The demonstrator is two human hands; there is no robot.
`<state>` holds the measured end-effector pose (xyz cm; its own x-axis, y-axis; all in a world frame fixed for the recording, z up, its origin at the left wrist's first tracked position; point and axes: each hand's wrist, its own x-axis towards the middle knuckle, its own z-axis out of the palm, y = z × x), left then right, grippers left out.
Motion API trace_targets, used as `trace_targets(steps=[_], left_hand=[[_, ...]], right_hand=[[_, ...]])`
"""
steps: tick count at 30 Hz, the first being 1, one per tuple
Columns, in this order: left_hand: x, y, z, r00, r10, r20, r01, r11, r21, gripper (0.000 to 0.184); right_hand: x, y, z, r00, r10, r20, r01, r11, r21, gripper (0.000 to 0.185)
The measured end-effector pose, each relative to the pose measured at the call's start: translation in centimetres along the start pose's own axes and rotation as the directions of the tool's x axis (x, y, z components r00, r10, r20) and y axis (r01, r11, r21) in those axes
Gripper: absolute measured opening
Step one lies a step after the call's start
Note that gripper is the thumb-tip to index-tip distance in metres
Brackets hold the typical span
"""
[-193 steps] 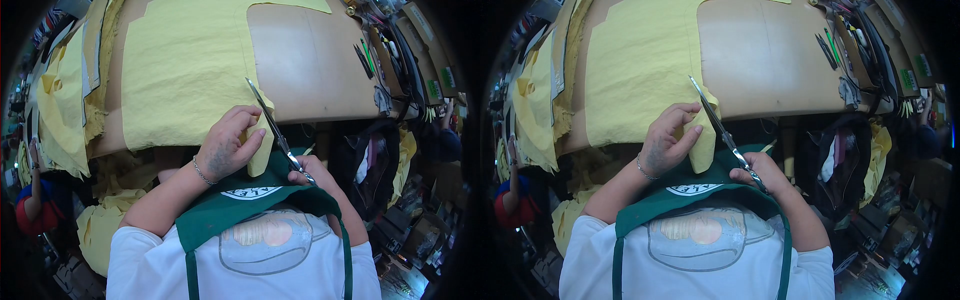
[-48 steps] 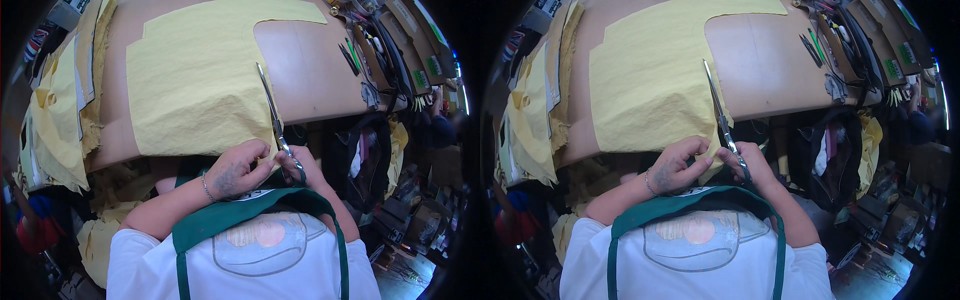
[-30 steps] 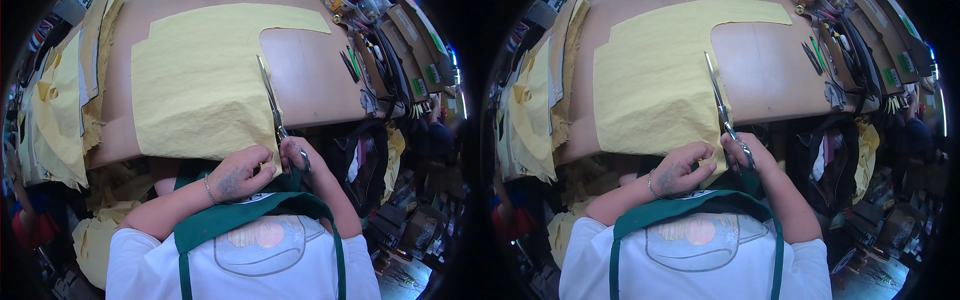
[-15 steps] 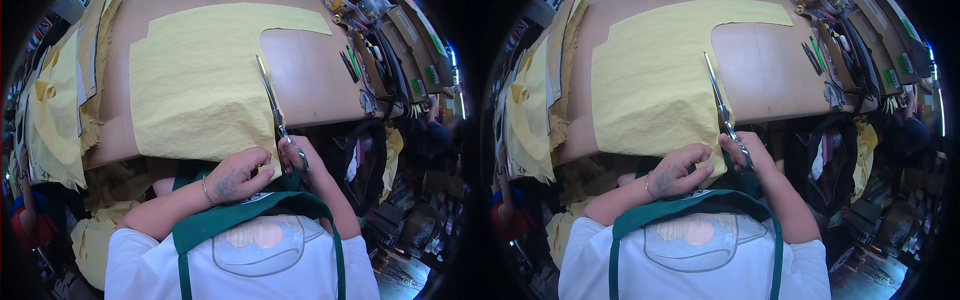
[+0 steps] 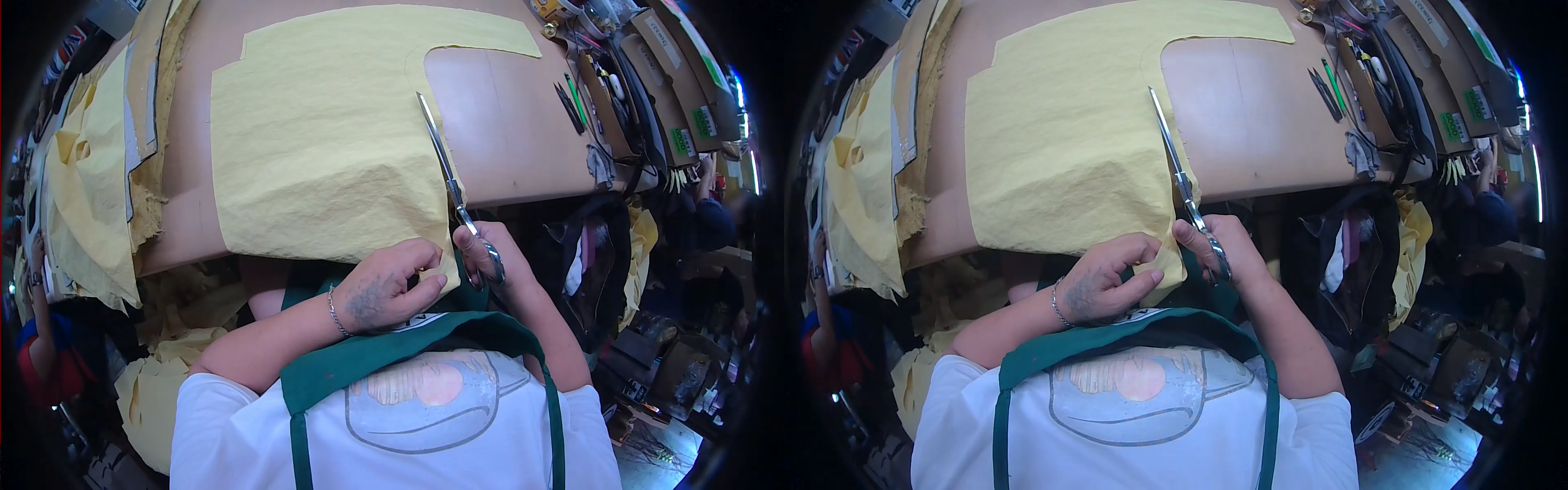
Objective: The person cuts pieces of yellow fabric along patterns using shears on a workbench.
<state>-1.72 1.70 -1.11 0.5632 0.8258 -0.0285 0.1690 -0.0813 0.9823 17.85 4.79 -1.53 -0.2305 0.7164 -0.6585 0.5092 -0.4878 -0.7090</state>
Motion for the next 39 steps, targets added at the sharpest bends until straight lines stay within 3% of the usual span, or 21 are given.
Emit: trace_targets(steps=[12,15,18,21,24,30,33,36,37,39], left_hand=[[0.0,-0.7,-1.2,0.996,0.061,0.058,-0.055,0.992,-0.114,0.022],[0.5,-1.8,-3.1,0.918,0.367,-0.15,-0.269,0.854,0.446,0.029],[1.1,-0.7,-4.8,0.918,0.325,-0.227,0.064,0.443,0.894,0.033],[1.6,-3.1,-5.8,0.903,0.33,-0.276,0.136,0.39,0.911,0.031],[1.7,-3.6,-6.2,0.931,0.14,-0.338,0.203,0.571,0.795,0.022],[1.7,-4.3,-5.8,0.925,0.263,-0.275,0.089,0.554,0.828,0.011],[-0.7,-2.8,-5.0,0.968,0.11,-0.224,0.128,0.55,0.825,0.012],[-2.4,-2.4,-3.1,0.953,0.108,-0.283,0.174,0.57,0.803,0.017],[-2.6,-2.5,-2.7,0.958,0.074,-0.276,0.185,0.573,0.798,0.037],[-1.5,-2.4,-2.0,0.961,0.085,-0.263,0.197,0.456,0.868,0.048]], right_hand=[[0.1,-0.1,0.2,0.999,0.039,-0.025,-0.04,0.998,-0.055,0.065],[0.1,0.0,0.0,0.998,0.05,-0.029,-0.052,0.996,-0.067,0.067],[0.4,-0.1,-0.1,0.998,0.048,-0.027,-0.05,0.995,-0.087,0.067],[0.6,-0.3,-0.5,0.998,0.059,-0.016,-0.06,0.991,-0.118,0.066],[0.4,-0.4,-0.9,0.999,0.052,0.013,-0.05,0.993,-0.109,0.065],[0.0,0.4,-1.3,0.997,0.05,0.064,-0.04,0.99,-0.138,0.06],[-1.6,0.9,-1.2,0.994,0.049,0.102,-0.036,0.991,-0.128,0.058],[-3.0,2.4,-0.9,0.988,0.001,0.156,0.015,0.995,-0.103,0.059],[-2.9,3.2,-0.8,0.987,-0.02,0.162,0.038,0.993,-0.109,0.059],[-3.0,3.5,-0.6,0.984,-0.036,0.177,0.052,0.995,-0.086,0.061]])
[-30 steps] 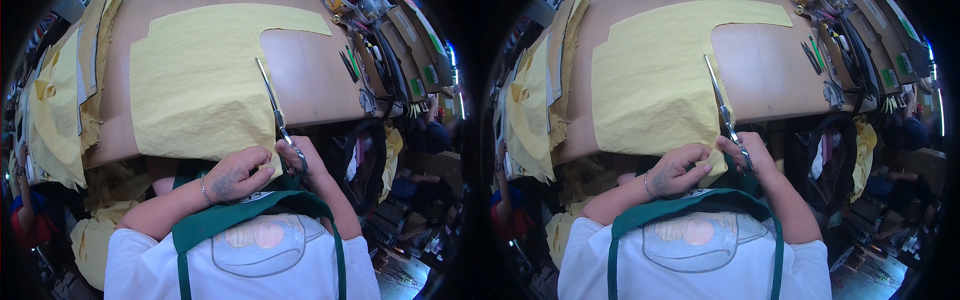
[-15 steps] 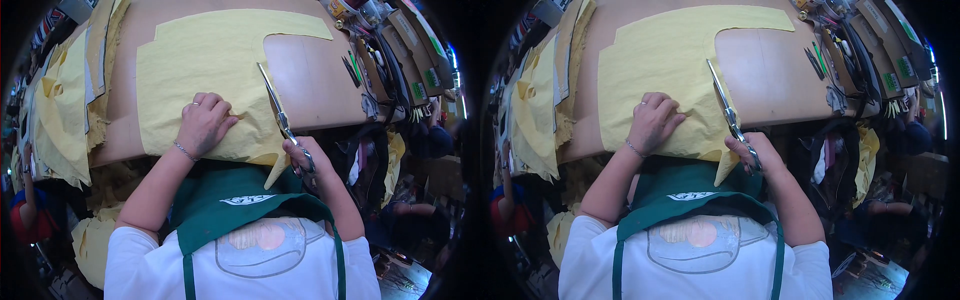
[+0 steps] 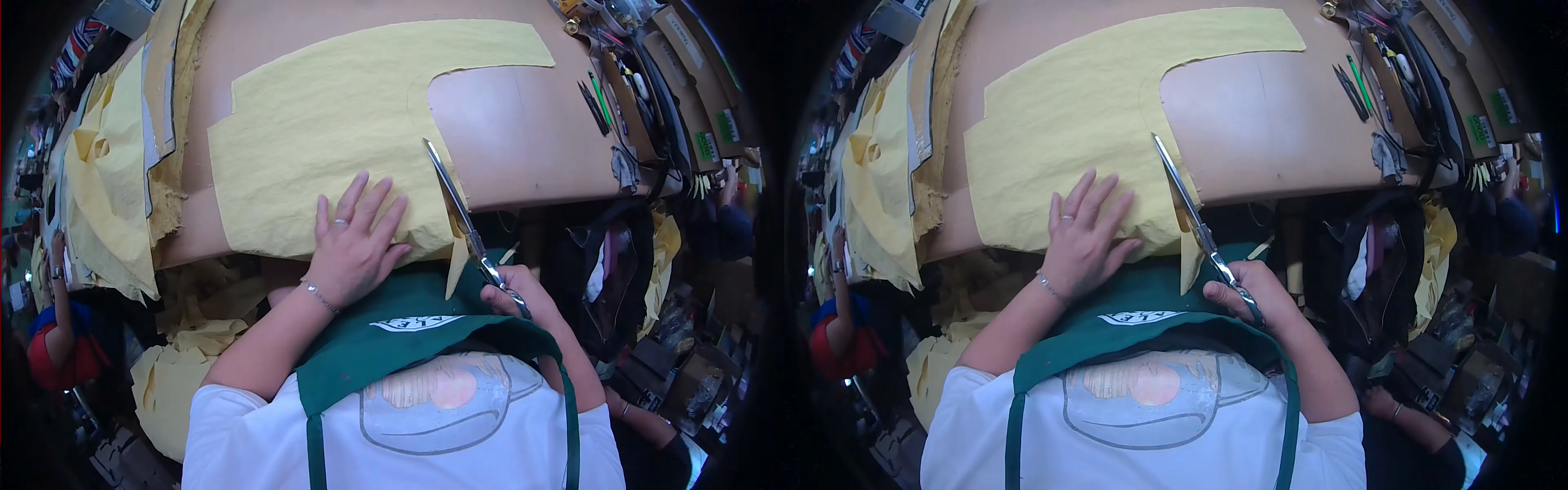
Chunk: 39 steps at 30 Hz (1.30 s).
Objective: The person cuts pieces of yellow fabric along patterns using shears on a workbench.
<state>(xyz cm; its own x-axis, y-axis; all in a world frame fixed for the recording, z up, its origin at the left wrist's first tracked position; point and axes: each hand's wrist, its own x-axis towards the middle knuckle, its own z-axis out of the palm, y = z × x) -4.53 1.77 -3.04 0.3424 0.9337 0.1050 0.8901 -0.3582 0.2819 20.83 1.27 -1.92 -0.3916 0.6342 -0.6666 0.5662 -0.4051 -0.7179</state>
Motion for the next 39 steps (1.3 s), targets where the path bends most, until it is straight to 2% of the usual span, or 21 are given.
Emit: trace_targets(steps=[1,2,5,9,12,18,28,33,39], left_hand=[[0.7,0.4,0.2,1.0,0.012,-0.004,-0.011,0.998,0.066,0.054],[1.1,0.4,0.7,0.997,-0.003,0.074,-0.003,0.996,0.091,0.06],[2.0,0.1,2.6,0.994,0.099,0.049,-0.106,0.974,0.199,0.061],[2.0,-0.4,1.9,0.991,0.112,0.078,-0.116,0.992,0.051,0.059],[2.1,-0.6,0.9,0.982,0.115,0.147,-0.13,0.987,0.096,0.056],[2.3,-1.5,1.4,0.971,0.182,0.156,-0.211,0.958,0.195,0.055],[1.4,-0.1,0.7,0.979,0.137,0.151,-0.138,0.99,-0.008,0.058],[0.8,1.0,0.6,0.979,0.138,0.15,-0.132,0.99,-0.048,0.058],[0.6,1.2,0.6,0.979,0.111,0.173,-0.1,0.992,-0.071,0.053]], right_hand=[[-0.1,-0.2,0.1,1.0,0.004,0.003,-0.004,1.0,0.008,0.061],[-0.1,-0.4,0.1,1.0,0.007,0.004,-0.007,1.0,0.016,0.061],[-0.2,-0.7,-0.2,1.0,0.002,0.012,-0.002,0.999,0.04,0.061],[-0.3,-0.7,-0.5,0.999,0.008,0.052,-0.014,0.992,0.122,0.059],[-0.1,-0.6,-0.7,0.996,0.011,0.093,-0.029,0.981,0.191,0.058],[0.0,-0.4,-0.8,0.997,0.032,0.066,-0.04,0.992,0.122,0.057],[0.5,-0.6,-0.8,0.991,-0.021,0.131,0.0,0.988,0.157,0.059],[1.3,-0.8,-0.5,0.987,-0.062,0.147,0.029,0.975,0.219,0.063],[1.4,-0.6,-0.3,0.987,-0.064,0.146,0.033,0.978,0.207,0.067]])
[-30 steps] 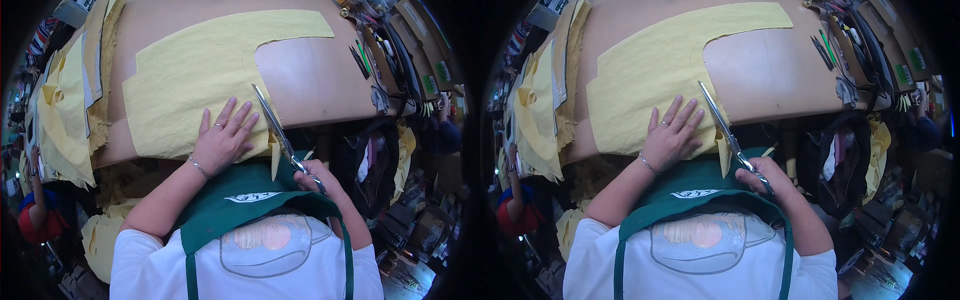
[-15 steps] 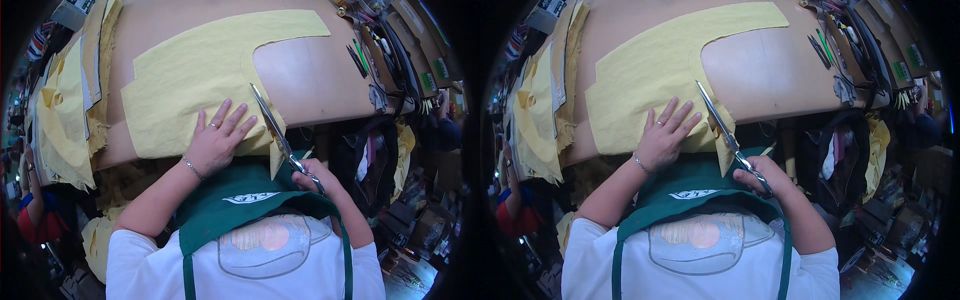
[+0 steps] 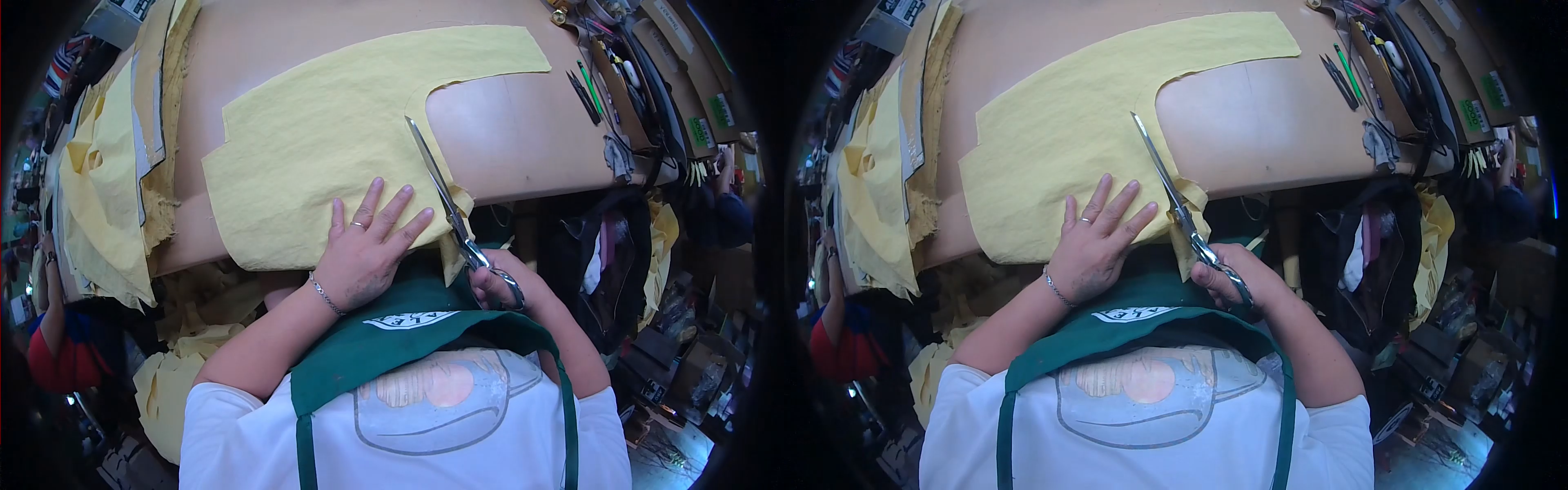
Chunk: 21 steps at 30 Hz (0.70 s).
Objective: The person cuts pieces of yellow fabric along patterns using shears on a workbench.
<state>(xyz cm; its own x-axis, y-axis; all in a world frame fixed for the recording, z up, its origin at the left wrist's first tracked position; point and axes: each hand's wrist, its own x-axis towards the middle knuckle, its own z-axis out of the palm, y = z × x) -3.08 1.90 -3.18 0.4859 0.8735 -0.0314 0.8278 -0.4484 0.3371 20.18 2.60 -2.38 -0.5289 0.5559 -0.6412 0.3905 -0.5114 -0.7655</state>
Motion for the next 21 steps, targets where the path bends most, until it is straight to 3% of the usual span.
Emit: trace_targets(steps=[21], left_hand=[[0.07,-0.05,-0.04,1.0,0.0,-0.008,0.0,1.0,-0.017,0.055]], right_hand=[[-0.57,0.05,0.07,0.994,0.053,-0.095,-0.055,0.998,-0.011,0.069]])
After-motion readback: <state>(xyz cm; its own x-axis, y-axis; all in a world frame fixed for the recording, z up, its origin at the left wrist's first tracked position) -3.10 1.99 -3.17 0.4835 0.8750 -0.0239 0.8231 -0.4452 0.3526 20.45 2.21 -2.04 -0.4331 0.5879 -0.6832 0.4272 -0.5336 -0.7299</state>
